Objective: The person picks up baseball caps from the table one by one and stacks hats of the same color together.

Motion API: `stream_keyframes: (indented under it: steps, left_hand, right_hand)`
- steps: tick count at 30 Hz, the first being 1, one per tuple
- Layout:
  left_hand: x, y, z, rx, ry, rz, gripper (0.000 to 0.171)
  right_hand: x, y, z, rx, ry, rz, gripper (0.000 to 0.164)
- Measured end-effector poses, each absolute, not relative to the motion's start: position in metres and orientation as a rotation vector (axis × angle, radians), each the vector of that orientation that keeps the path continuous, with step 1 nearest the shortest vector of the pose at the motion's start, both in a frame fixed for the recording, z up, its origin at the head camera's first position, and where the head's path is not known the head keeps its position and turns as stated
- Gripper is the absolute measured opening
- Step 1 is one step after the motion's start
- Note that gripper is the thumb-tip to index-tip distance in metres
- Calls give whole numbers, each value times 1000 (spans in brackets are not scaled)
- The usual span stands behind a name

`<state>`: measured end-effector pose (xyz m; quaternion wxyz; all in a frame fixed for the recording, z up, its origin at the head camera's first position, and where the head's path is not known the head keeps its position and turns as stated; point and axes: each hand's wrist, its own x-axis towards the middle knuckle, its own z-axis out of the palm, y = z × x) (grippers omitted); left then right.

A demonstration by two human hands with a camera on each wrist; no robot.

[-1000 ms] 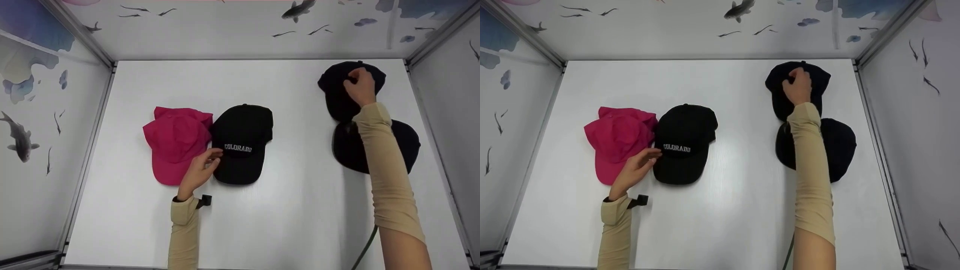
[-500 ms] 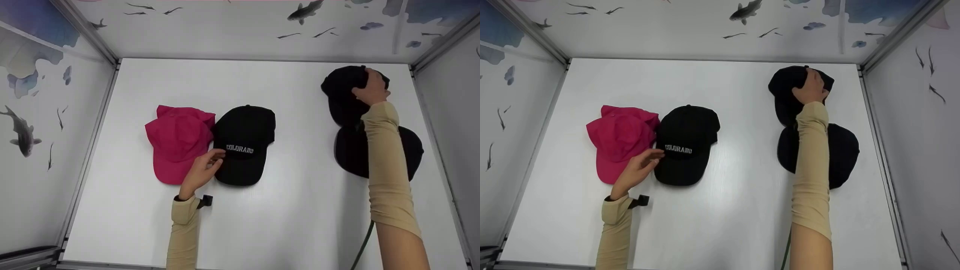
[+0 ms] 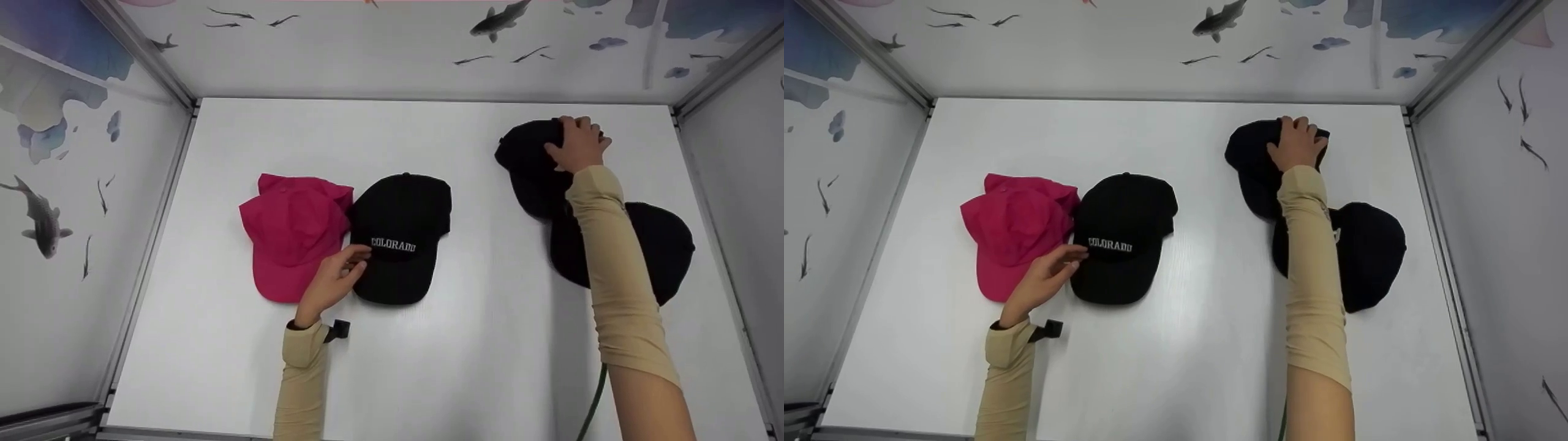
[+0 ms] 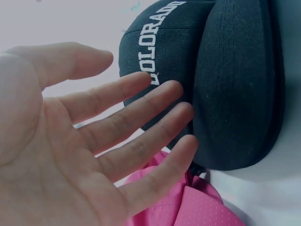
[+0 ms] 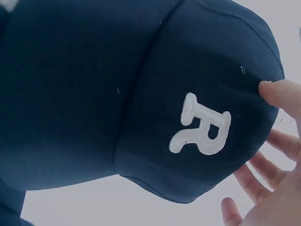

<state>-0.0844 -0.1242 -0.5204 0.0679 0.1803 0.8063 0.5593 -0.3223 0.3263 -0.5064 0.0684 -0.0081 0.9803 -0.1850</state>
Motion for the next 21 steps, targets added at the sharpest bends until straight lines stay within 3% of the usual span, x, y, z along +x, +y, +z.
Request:
stream_keyframes:
  steps: [21]
  left_hand:
    - [-79,-125,-524,508,2436,1676,26]
  right_hand:
    - [-327,335,-496,-419,2827,-433,34]
